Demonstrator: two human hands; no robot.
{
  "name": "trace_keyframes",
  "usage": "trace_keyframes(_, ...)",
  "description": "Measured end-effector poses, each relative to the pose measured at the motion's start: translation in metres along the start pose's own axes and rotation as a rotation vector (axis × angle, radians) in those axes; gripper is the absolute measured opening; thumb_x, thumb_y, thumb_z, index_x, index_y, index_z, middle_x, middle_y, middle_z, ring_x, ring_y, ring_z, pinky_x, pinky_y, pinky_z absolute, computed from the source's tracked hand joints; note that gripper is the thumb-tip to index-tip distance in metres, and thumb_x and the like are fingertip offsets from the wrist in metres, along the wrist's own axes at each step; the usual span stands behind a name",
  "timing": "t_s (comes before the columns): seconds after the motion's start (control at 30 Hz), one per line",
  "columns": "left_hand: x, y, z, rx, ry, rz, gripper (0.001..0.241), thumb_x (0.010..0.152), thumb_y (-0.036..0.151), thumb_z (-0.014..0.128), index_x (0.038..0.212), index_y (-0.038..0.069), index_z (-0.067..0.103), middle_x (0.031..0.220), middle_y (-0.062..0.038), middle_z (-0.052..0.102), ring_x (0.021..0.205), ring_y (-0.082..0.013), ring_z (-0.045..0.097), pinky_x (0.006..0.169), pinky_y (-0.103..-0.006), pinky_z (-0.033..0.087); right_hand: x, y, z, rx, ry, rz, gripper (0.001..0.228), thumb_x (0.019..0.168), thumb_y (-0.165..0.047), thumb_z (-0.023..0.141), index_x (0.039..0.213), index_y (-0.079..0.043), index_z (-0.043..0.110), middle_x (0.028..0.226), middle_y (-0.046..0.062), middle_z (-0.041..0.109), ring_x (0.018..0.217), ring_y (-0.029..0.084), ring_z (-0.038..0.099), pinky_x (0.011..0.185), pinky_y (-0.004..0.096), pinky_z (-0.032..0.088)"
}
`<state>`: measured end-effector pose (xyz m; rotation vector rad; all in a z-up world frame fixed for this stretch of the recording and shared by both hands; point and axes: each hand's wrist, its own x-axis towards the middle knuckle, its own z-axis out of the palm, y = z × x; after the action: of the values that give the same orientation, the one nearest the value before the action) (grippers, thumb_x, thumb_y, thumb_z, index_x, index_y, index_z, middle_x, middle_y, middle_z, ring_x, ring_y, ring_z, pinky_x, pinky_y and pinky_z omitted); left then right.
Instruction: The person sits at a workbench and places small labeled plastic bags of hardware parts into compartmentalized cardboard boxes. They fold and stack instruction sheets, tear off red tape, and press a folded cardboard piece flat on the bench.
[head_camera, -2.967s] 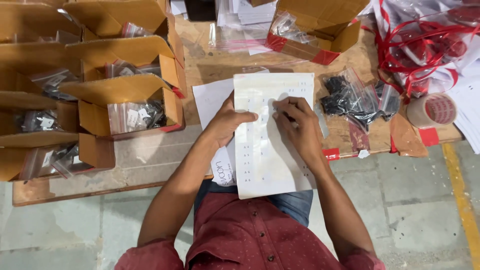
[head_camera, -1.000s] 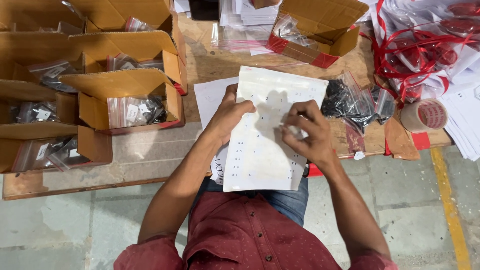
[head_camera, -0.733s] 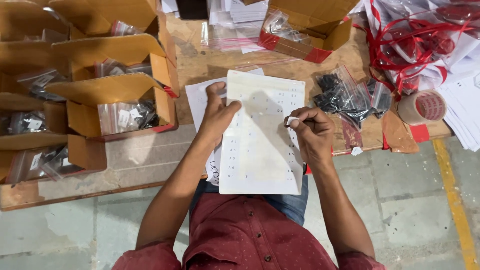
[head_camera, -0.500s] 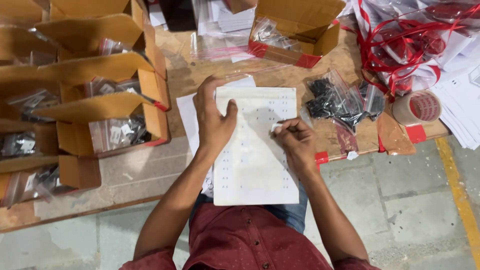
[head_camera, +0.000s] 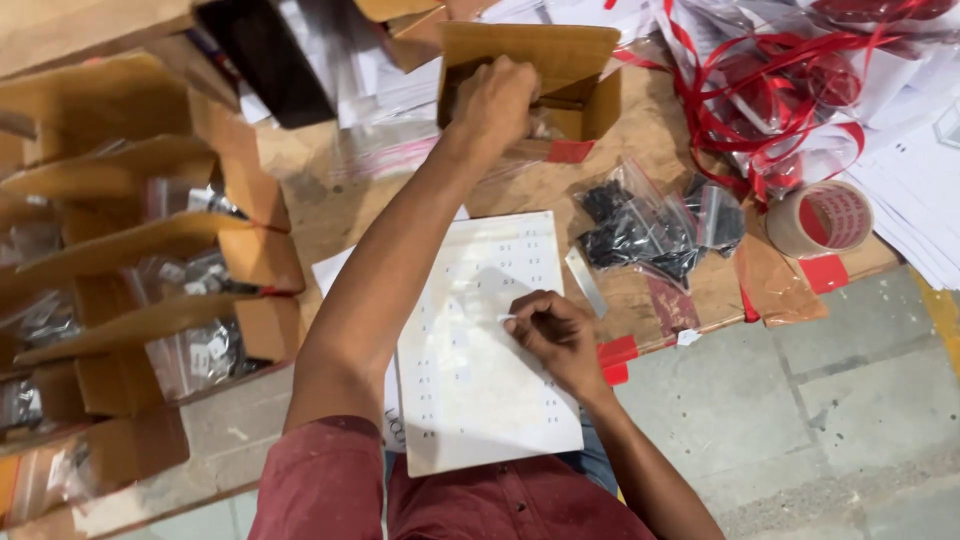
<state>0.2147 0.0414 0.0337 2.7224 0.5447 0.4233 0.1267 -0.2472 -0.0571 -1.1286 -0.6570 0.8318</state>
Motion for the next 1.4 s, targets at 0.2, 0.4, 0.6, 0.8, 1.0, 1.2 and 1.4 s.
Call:
trace_keyframes(0.2, 0.026, -0.013, 0.047, 0.162, -0.250, -0.140, 0.019, 0.084, 0.006, 0.081, 0.103, 0.004, 0.078, 0.105, -0.021, 0.073, 0.091, -0.0317, 0.075, 0.079, -0.0440, 0.064, 0.001, -0.006, -0.003, -0.027, -0.056, 0.060, 0.010, 0.094, 0.007, 0.073, 0.096, 0.000, 0.066, 0.099, 0.005, 0.069, 0.092, 0.009, 0.063, 0.081, 0.026, 0.053)
trace_keyframes(0.4, 0.008, -0.001, 0.022, -0.024, -0.186, -0.231, 0.018, 0.080, 0.006, 0.081, 0.097, 0.008, 0.079, 0.104, -0.015, 0.074, 0.087, -0.0231, 0.071, 0.074, -0.0393, 0.062, 0.003, -0.011, -0.002, 0.001, -0.113, 0.030, 0.011, 0.092, 0.008, 0.072, 0.098, 0.000, 0.066, 0.102, 0.008, 0.069, 0.094, 0.010, 0.064, 0.082, 0.026, 0.055)
trace_keyframes(0.6, -0.011, 0.004, -0.017, -0.246, -0.058, -0.259, 0.007, 0.087, 0.017, 0.080, 0.091, 0.011, 0.080, 0.104, -0.008, 0.078, 0.083, -0.0175, 0.074, 0.075, -0.0335, 0.061, 0.000, -0.006, -0.003, -0.014, -0.102, 0.026, 0.011, 0.093, 0.008, 0.072, 0.097, 0.000, 0.065, 0.100, 0.007, 0.069, 0.090, 0.010, 0.063, 0.076, 0.025, 0.053)
trace_keyframes(0.8, -0.061, 0.010, -0.054, -0.966, 0.028, -0.262, 0.017, 0.097, 0.014, 0.069, 0.109, 0.004, 0.073, 0.100, -0.005, 0.079, 0.089, -0.0096, 0.074, 0.074, -0.0260, 0.065, 0.003, -0.008, 0.001, 0.006, 0.001, 0.049, 0.012, 0.091, 0.008, 0.070, 0.097, -0.001, 0.066, 0.099, 0.004, 0.070, 0.093, 0.011, 0.067, 0.083, 0.027, 0.058)
trace_keyframes(1.0, -0.146, 0.018, -0.059, -1.334, 0.077, -0.310, 0.025, 0.100, 0.014, 0.064, 0.120, 0.000, 0.072, 0.111, -0.009, 0.075, 0.093, -0.0140, 0.074, 0.082, -0.0318, 0.066, 0.015, -0.035, 0.000, 0.210, 0.144, -0.007, 0.024, 0.091, 0.009, 0.070, 0.111, -0.004, 0.065, 0.095, 0.005, 0.070, 0.091, 0.013, 0.068, 0.087, 0.030, 0.060)
trace_keyframes(1.2, -0.217, 0.034, -0.040, -1.447, 0.131, -0.327, 0.033, 0.103, 0.018, 0.064, 0.129, -0.002, 0.068, 0.115, -0.013, 0.075, 0.099, -0.0165, 0.073, 0.087, -0.0333, 0.067, 0.034, -0.101, 0.028, -0.057, 0.143, -0.143, 0.014, 0.095, 0.005, 0.073, 0.108, 0.002, 0.071, 0.098, 0.006, 0.073, 0.090, 0.011, 0.069, 0.085, 0.027, 0.058)
trace_keyframes(1.4, -0.249, 0.050, -0.062, -1.447, 0.158, -0.300, 0.041, 0.104, 0.026, 0.058, 0.134, -0.002, 0.063, 0.122, -0.008, 0.074, 0.107, -0.0126, 0.071, 0.092, -0.0296, 0.062, 0.040, -0.109, 0.055, -0.235, 0.024, -0.085, 0.011, 0.096, 0.002, 0.075, 0.106, 0.002, 0.072, 0.096, 0.004, 0.073, 0.086, 0.007, 0.066, 0.079, 0.021, 0.055)
